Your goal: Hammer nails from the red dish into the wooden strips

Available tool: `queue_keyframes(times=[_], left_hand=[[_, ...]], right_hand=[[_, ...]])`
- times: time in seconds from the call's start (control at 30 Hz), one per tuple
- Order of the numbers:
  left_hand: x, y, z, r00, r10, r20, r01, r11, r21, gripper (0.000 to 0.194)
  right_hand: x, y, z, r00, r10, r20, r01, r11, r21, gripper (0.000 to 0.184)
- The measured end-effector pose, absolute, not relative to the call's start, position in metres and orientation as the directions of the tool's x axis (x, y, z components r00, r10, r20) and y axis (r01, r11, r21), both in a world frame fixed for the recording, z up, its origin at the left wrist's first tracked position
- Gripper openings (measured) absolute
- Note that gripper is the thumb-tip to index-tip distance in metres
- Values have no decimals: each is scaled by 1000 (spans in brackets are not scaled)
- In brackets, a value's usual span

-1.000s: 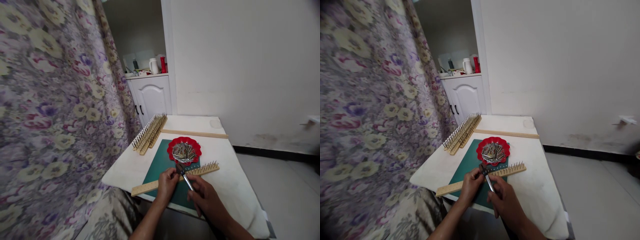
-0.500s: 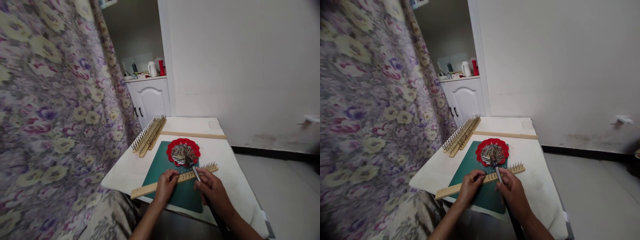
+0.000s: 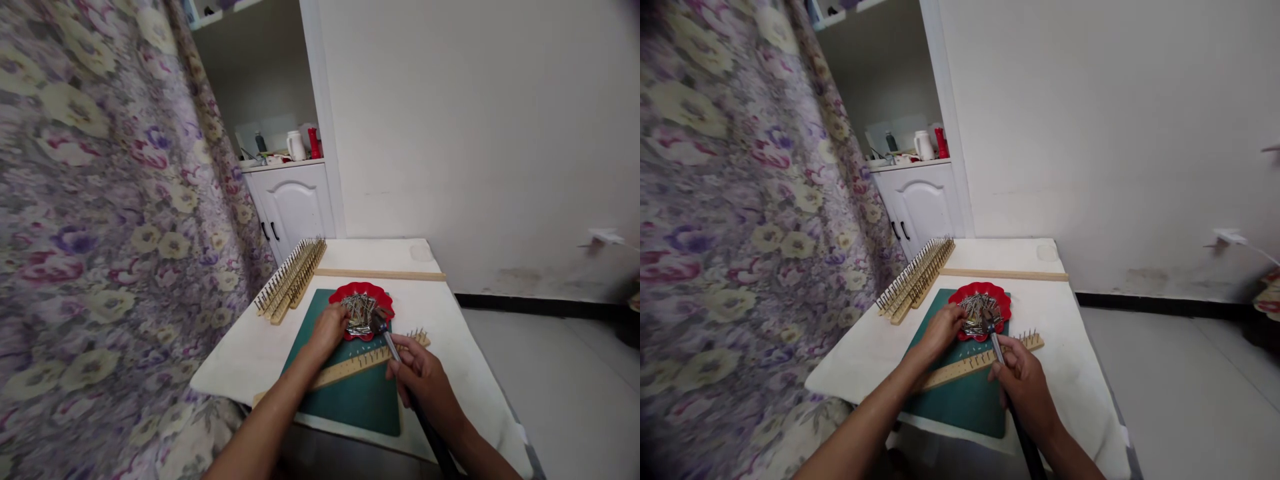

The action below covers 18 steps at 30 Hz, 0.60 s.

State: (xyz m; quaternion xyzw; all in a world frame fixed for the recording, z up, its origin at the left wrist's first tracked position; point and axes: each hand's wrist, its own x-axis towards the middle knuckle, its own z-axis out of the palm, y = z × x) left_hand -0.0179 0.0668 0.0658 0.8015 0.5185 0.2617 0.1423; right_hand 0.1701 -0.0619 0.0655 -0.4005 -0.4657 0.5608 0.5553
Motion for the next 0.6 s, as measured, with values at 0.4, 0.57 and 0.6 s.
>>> queue_keyframes(times=[0.4, 0.57, 0.6], left_hand=[[-5, 95, 55, 311, 937, 159, 763, -346, 546, 11], [-5, 94, 57, 318, 929, 188, 725, -366, 584, 10], [-7, 94, 57, 315, 929, 194, 715, -366, 596, 12]], right_hand=[[171, -61, 64, -54, 997, 61, -242, 47, -969, 39], [172, -61, 65, -44, 997, 66, -248, 53, -967, 38], [172, -61, 66, -46, 997, 69, -247, 56, -967, 37]])
